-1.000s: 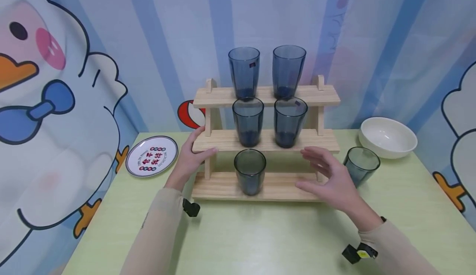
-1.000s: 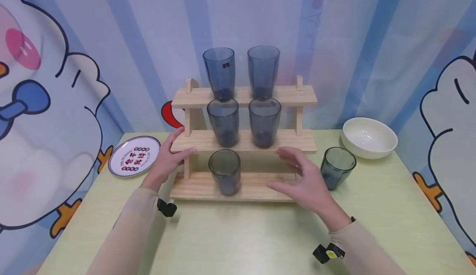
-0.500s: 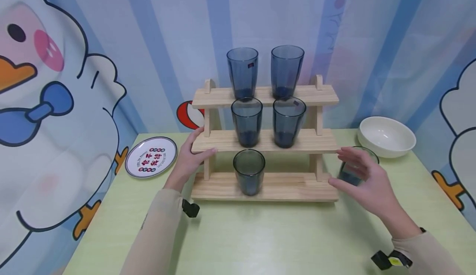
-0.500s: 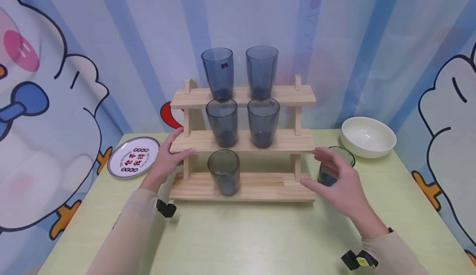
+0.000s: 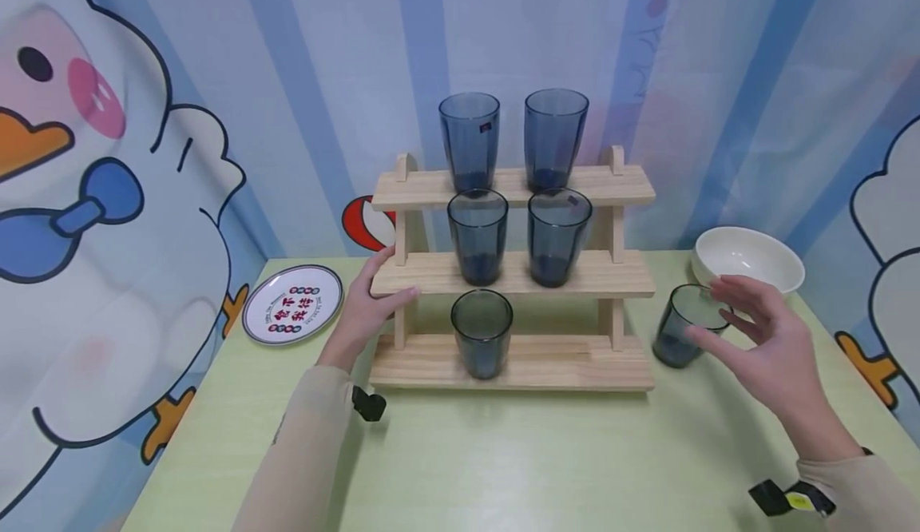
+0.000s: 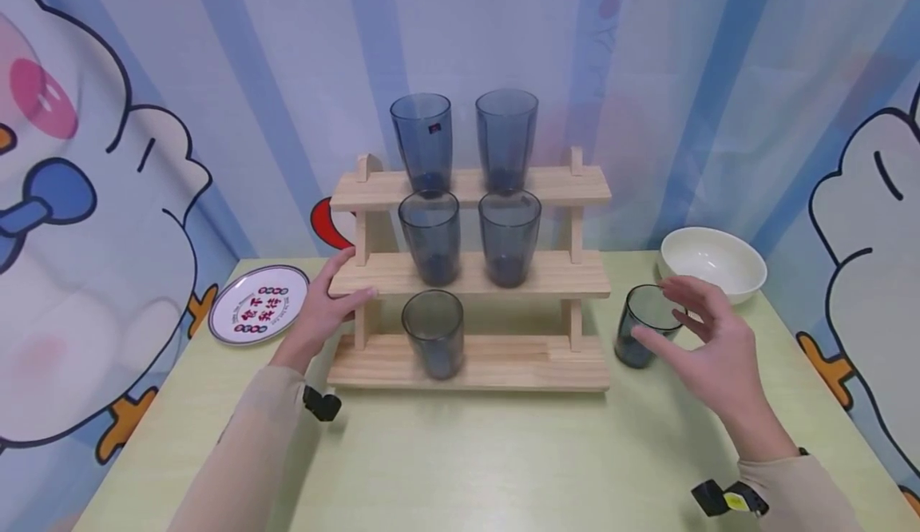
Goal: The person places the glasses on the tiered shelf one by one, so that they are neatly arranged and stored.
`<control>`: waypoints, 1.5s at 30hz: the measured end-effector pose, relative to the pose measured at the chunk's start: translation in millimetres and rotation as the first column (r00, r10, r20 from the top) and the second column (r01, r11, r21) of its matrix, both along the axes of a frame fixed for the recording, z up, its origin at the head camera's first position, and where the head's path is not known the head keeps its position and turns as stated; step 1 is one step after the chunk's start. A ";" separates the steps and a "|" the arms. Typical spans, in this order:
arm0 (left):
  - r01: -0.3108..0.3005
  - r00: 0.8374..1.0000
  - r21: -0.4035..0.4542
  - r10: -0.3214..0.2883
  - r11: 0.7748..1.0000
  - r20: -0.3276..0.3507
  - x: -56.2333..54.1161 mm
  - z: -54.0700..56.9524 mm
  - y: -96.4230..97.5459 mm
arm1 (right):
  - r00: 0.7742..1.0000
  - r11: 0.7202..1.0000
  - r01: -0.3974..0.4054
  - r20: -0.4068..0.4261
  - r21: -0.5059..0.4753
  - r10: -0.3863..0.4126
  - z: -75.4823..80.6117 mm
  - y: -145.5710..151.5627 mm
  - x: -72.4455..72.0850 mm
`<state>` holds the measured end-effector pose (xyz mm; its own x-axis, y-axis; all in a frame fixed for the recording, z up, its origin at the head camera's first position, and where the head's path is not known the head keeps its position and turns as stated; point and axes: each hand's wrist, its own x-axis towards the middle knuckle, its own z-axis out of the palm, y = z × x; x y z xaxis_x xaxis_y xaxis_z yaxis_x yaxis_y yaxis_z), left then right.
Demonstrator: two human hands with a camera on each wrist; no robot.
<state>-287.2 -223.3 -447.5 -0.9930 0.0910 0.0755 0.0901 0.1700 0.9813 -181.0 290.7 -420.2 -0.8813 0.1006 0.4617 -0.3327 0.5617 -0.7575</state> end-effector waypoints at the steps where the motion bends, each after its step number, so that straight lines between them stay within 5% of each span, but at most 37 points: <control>1: -0.001 1.000 0.000 0.001 1.000 0.000 0.1 -0.2 0.1 | 1.000 1.000 0.016 0.001 0.007 -0.016 -0.9 1.5 -1.2; 7: -0.003 1.000 0.004 0.003 1.000 -0.006 -0.2 -0.4 -0.2 | 0.993 0.997 0.064 0.092 0.053 -0.069 -5.5 9.4 -9.0; 15: -0.006 1.000 0.005 0.006 1.000 -0.011 0.8 0.6 0.2 | 0.955 1.000 0.007 0.297 -0.004 -0.005 -15.7 16.4 -19.7; 26: -0.005 1.000 -0.018 0.005 1.000 -0.013 1.2 2.0 0.5 | 0.956 0.983 -0.057 0.273 -0.177 0.105 -33.0 19.0 -31.6; 38: 0.004 0.999 -0.004 -0.004 1.000 -0.036 -3.1 -3.9 -1.8 | 0.950 0.875 -0.153 0.174 -0.459 0.257 -41.2 15.5 -36.7; 45: -0.003 0.999 -0.006 0.003 1.000 -0.033 -1.1 -1.3 -1.1 | 0.953 0.887 -0.148 0.176 -0.438 0.246 -44.1 16.0 -37.2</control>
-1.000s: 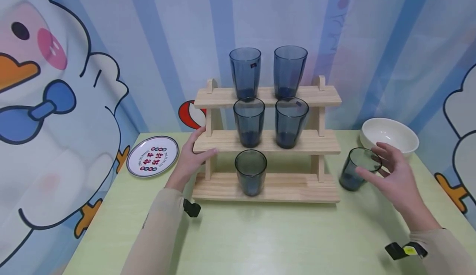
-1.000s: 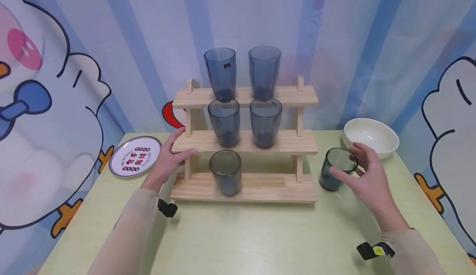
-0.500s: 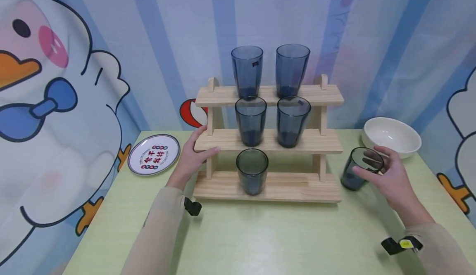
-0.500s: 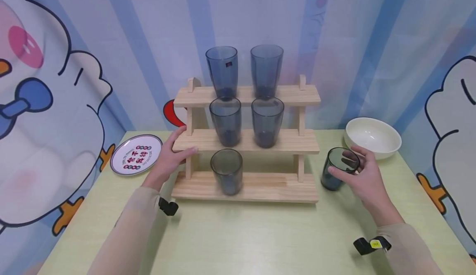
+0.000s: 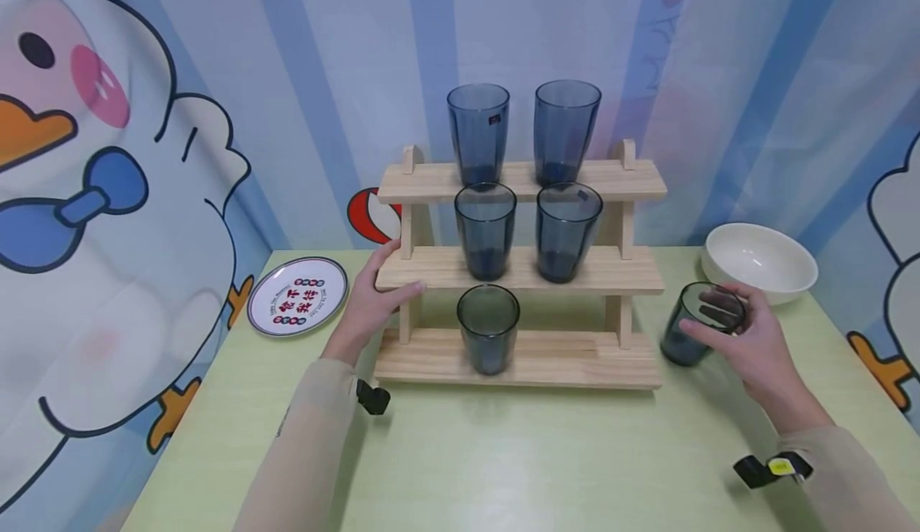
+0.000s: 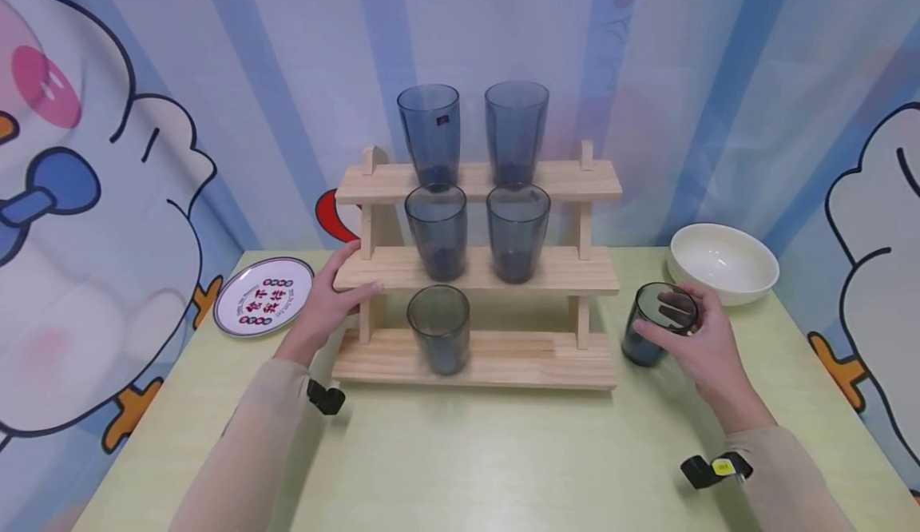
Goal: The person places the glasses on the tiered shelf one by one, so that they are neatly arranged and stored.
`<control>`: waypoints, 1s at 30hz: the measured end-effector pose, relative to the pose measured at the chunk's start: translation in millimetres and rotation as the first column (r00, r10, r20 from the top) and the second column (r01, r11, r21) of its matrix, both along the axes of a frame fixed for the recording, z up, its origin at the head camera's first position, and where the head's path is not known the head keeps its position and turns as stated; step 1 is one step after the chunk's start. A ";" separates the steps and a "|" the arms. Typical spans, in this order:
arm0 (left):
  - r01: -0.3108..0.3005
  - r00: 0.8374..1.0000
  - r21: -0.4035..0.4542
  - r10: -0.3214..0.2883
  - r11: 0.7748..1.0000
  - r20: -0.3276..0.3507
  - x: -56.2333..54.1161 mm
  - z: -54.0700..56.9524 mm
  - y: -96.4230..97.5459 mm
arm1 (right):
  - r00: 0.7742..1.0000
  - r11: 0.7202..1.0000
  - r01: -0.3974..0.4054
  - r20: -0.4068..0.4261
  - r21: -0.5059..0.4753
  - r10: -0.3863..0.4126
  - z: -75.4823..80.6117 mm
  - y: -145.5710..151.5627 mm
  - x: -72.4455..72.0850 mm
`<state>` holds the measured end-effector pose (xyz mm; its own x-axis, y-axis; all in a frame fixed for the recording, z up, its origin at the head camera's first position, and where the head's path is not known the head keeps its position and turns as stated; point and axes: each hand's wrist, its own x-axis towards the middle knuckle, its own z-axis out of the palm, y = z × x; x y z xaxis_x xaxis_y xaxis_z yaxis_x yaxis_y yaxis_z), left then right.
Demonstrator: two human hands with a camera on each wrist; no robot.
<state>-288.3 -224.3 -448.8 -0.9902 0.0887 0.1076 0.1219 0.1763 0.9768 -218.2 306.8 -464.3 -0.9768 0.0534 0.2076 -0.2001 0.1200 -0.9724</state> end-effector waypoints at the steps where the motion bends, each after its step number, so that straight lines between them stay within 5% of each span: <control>1: -0.001 1.000 -0.001 0.001 1.000 0.000 0.1 0.4 0.1 | 1.000 1.000 0.001 0.000 0.008 -0.001 0.1 0.4 0.1; 10: 0.001 1.000 0.001 -0.001 1.000 0.003 0.0 0.4 -0.8 | 1.000 0.998 -0.007 -0.017 -0.068 0.006 -3.8 3.0 1.9; 17: -0.003 1.000 -0.004 0.003 1.000 0.013 0.2 0.6 0.4 | 0.999 0.999 0.033 -0.011 -0.012 -0.033 -2.7 3.3 9.9; 30: -0.004 1.000 -0.005 0.004 1.000 0.005 -0.7 -0.4 0.4 | 0.999 0.989 0.039 0.000 -0.140 -0.039 15.9 1.9 26.2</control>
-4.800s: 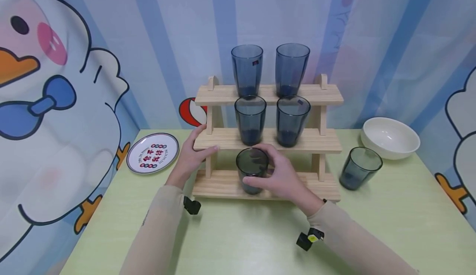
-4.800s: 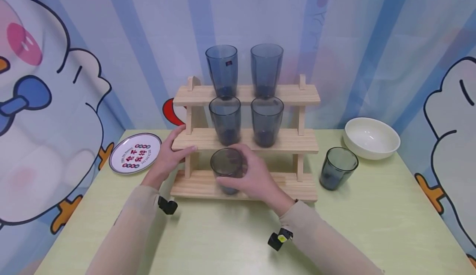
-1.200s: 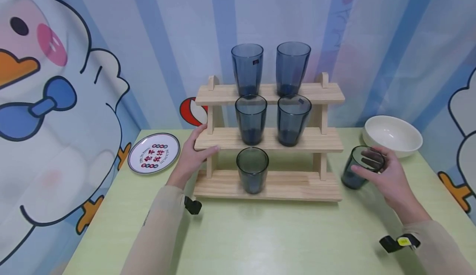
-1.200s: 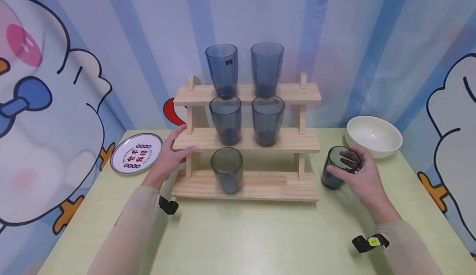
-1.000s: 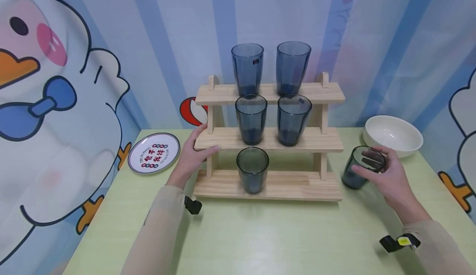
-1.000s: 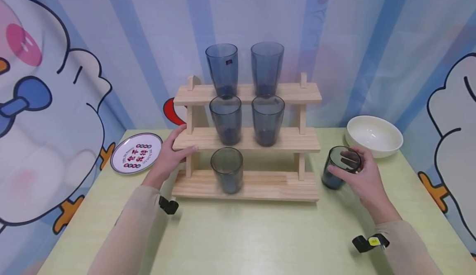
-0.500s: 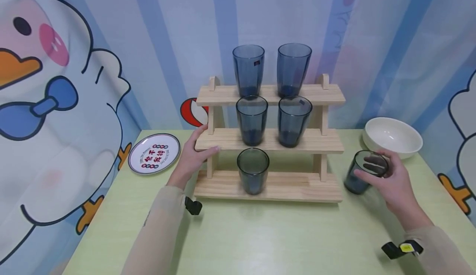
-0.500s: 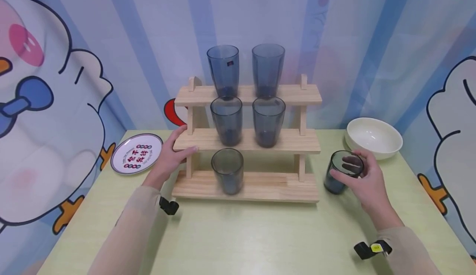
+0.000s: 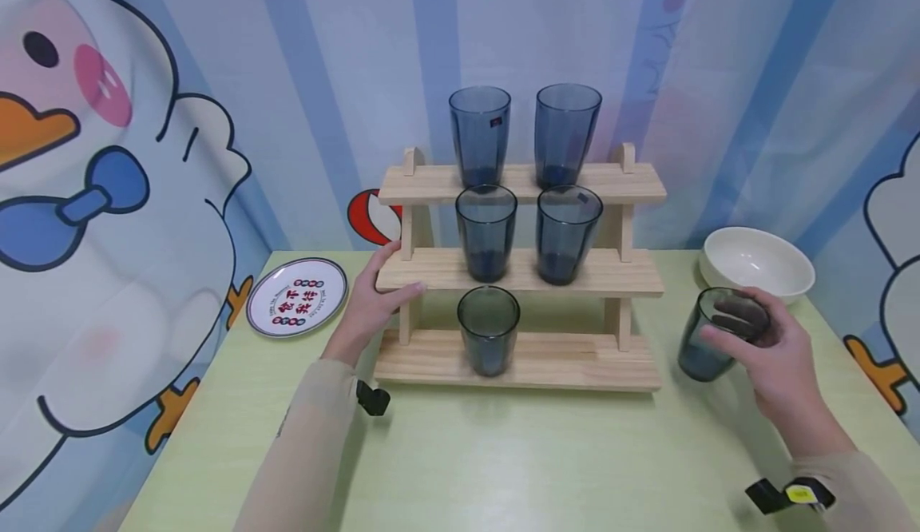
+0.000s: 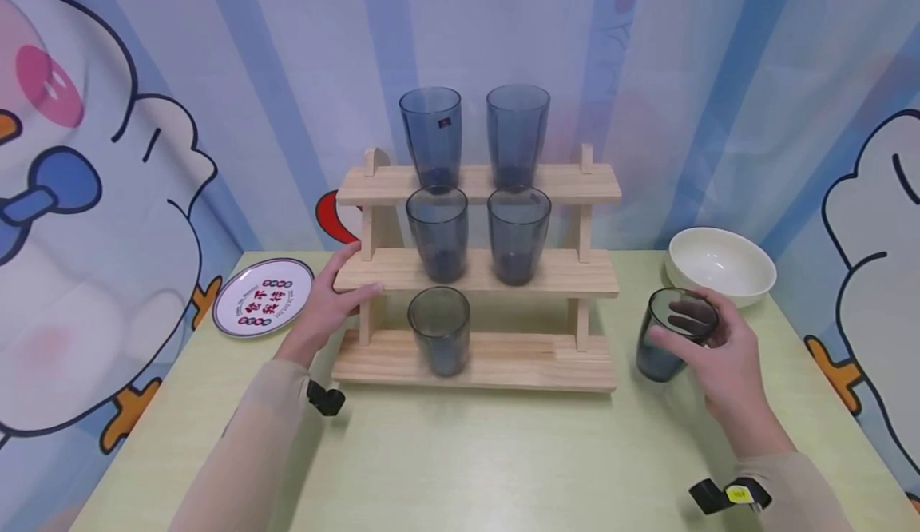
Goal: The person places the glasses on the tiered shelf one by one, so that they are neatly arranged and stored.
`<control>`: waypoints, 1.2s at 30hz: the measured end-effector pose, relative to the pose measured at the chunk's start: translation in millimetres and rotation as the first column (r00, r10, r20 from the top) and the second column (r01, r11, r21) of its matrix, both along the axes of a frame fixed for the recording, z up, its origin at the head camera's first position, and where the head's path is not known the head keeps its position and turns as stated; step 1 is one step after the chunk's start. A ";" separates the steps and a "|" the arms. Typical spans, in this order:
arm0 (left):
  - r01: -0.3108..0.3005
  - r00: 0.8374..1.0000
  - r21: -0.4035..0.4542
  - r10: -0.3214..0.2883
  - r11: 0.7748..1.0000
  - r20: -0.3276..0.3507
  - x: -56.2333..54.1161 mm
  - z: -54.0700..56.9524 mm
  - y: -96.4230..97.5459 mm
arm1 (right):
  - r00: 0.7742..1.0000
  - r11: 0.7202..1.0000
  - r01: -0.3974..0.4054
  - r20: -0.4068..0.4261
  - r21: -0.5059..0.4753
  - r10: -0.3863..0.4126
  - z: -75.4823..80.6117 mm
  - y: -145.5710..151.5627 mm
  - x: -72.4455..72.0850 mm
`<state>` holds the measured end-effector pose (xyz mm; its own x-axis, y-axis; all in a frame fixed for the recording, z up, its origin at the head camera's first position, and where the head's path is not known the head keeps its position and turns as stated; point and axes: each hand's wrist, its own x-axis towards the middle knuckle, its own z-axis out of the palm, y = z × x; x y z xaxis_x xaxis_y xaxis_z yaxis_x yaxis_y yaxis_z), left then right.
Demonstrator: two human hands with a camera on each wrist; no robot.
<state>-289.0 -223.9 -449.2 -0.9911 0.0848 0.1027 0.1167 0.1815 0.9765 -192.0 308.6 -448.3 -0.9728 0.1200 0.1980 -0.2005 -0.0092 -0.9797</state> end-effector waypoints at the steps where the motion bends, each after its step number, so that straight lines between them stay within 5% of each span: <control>1: 0.000 1.000 0.004 0.000 1.000 0.002 0.0 0.0 -0.1 | 1.000 1.000 -0.001 0.001 -0.019 0.001 2.0 -0.7 1.3; 9: -0.002 1.000 0.006 0.001 1.000 0.008 1.4 2.2 -0.7 | 0.999 0.992 -0.041 -0.031 -0.121 0.038 14.2 -7.2 8.5; 16: -0.006 1.000 -0.015 0.006 1.000 0.000 1.3 1.9 -0.3 | 0.984 0.979 -0.127 -0.146 -0.161 0.103 18.3 -16.0 10.7; 26: 0.002 1.000 -0.007 -0.001 1.000 0.018 1.3 2.4 0.4 | 0.961 0.978 -0.185 -0.225 -0.093 0.161 25.6 -32.7 11.6; 36: -0.001 0.999 -0.008 0.002 1.000 0.033 -0.1 1.4 -0.4 | 0.958 0.971 -0.226 -0.198 -0.075 0.208 31.7 -57.5 11.7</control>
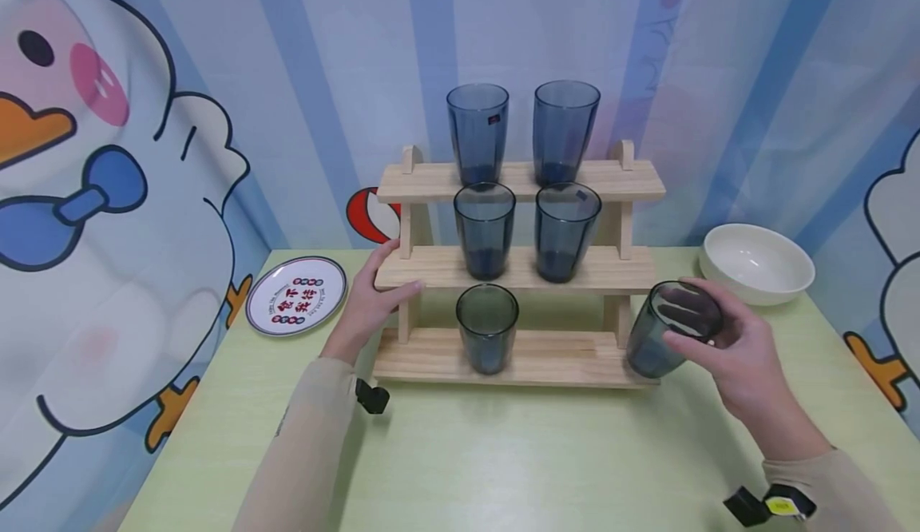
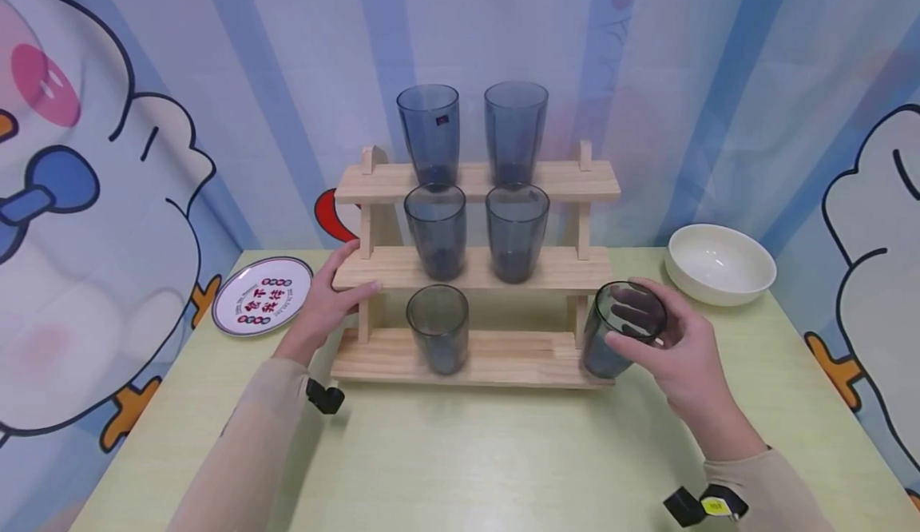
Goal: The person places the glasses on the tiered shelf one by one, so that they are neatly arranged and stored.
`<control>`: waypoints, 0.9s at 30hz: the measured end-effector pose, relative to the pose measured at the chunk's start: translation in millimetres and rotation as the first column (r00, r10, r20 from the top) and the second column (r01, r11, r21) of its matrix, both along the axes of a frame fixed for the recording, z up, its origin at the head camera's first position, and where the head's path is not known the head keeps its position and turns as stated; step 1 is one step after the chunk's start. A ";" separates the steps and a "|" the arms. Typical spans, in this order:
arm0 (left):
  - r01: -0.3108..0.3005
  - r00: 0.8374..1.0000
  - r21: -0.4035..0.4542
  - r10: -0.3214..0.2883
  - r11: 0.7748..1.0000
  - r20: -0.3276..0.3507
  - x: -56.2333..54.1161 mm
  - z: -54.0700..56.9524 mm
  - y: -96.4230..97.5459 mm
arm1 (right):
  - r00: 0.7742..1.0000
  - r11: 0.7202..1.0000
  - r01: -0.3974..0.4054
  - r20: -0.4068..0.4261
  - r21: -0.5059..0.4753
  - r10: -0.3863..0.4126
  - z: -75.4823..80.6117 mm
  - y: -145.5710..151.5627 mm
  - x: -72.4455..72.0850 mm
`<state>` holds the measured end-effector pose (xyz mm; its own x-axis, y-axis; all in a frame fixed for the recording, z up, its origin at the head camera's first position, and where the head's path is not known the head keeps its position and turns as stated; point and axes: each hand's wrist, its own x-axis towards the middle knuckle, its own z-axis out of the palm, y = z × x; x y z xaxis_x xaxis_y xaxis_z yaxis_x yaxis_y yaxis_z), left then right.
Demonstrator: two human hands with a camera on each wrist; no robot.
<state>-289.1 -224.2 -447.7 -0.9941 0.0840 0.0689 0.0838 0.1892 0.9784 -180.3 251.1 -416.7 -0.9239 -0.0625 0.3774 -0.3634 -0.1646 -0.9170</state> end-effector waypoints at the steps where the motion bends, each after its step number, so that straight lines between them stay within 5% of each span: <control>1: -0.002 1.000 -0.003 0.002 1.000 -0.003 0.2 -0.1 0.0 | 1.000 1.000 -0.004 0.004 0.002 0.004 0.5 -2.9 -0.1; 27: 0.002 1.000 0.001 -0.002 1.000 -0.029 1.0 -0.1 0.3 | 0.997 0.955 -0.048 0.078 0.294 0.026 -5.5 -63.7 -8.6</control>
